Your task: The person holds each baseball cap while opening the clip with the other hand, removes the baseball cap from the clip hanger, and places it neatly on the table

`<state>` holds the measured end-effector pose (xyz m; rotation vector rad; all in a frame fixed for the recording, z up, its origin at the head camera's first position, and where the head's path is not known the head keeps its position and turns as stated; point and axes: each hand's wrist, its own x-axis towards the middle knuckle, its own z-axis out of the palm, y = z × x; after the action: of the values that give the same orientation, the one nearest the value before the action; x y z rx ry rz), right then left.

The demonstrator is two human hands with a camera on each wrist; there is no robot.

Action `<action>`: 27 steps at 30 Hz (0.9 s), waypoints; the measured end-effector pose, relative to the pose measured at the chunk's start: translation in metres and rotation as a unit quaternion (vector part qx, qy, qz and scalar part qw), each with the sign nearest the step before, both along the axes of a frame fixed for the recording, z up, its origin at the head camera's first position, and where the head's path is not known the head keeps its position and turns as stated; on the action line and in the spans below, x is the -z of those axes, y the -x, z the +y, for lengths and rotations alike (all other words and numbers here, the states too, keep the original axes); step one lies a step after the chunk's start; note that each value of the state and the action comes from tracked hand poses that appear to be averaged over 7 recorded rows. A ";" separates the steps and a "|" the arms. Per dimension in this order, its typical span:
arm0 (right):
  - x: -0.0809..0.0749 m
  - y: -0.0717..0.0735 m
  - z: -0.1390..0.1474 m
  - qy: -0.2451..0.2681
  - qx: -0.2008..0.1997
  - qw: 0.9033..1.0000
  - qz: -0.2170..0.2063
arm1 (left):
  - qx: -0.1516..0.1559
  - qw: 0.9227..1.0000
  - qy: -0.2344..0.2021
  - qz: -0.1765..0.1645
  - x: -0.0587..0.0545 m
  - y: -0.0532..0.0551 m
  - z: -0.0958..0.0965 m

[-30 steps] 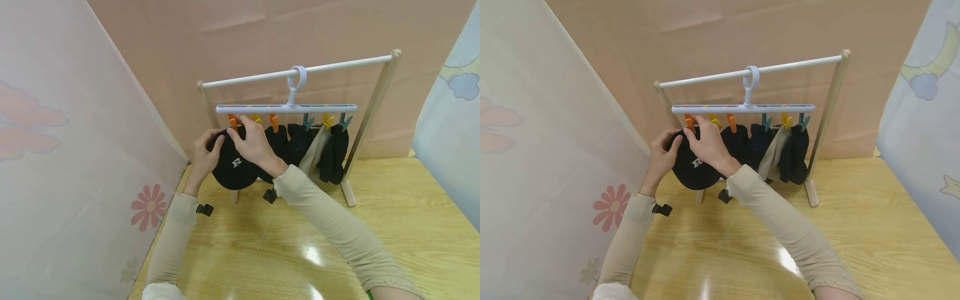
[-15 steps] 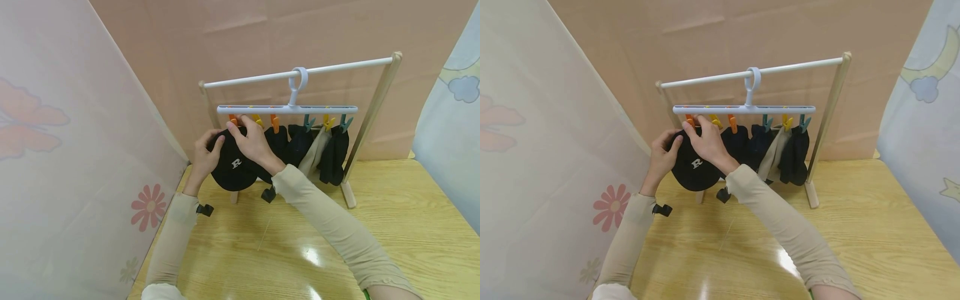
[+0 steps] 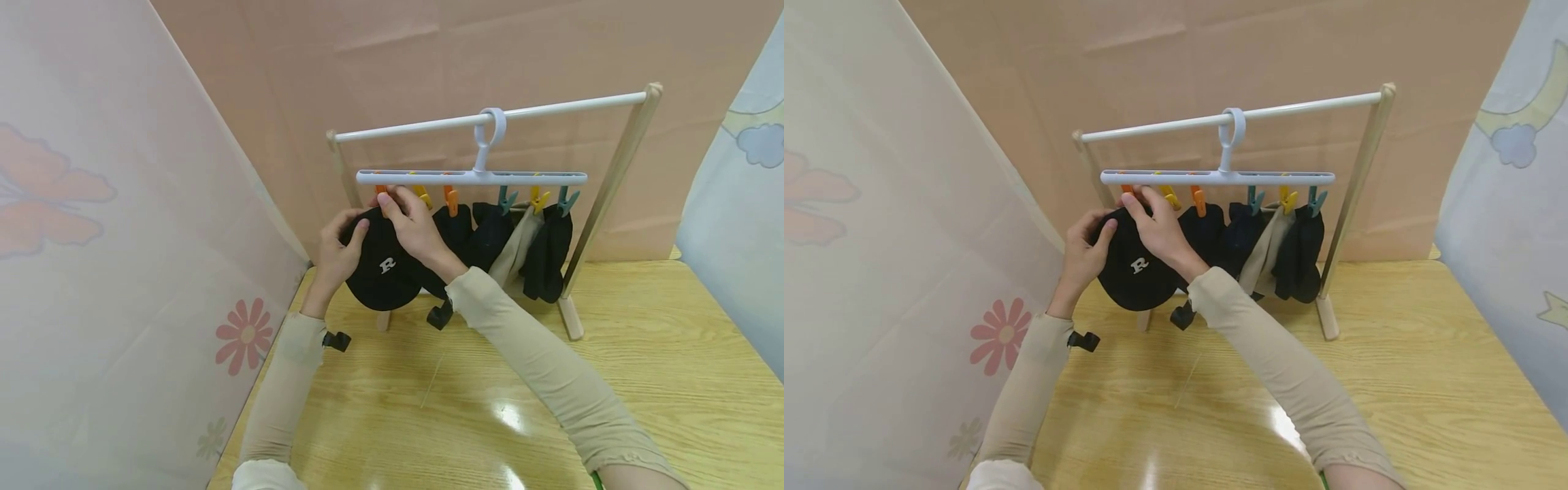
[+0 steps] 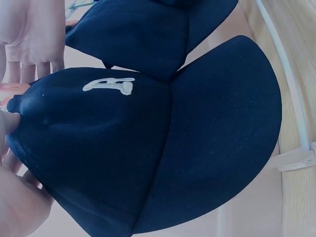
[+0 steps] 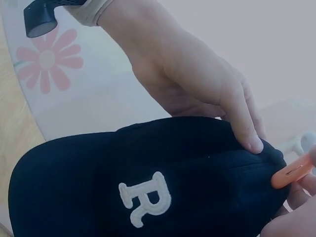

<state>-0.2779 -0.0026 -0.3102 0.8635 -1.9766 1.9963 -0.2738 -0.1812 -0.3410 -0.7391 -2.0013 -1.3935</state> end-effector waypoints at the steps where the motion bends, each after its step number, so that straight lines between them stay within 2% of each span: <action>1: 0.000 0.000 0.000 0.003 0.000 1.000 -0.004 | 0.000 1.000 -0.001 -0.001 0.000 0.000 0.000; 12: -0.005 -0.004 -0.003 0.038 0.010 0.997 -0.065 | 0.017 1.000 -0.009 0.008 0.001 -0.001 -0.003; 22: -0.009 -0.004 -0.011 0.066 0.065 0.992 -0.080 | 0.018 1.000 -0.022 -0.002 0.001 0.003 -0.002; 27: -0.009 -0.004 -0.017 0.085 0.093 0.989 -0.081 | 0.019 0.999 -0.027 0.004 0.002 0.004 0.000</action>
<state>-0.2742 -0.0198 -0.3014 0.4719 -1.8540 2.1443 -0.2782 -0.1812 -0.3426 -0.7624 -1.9453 -1.4583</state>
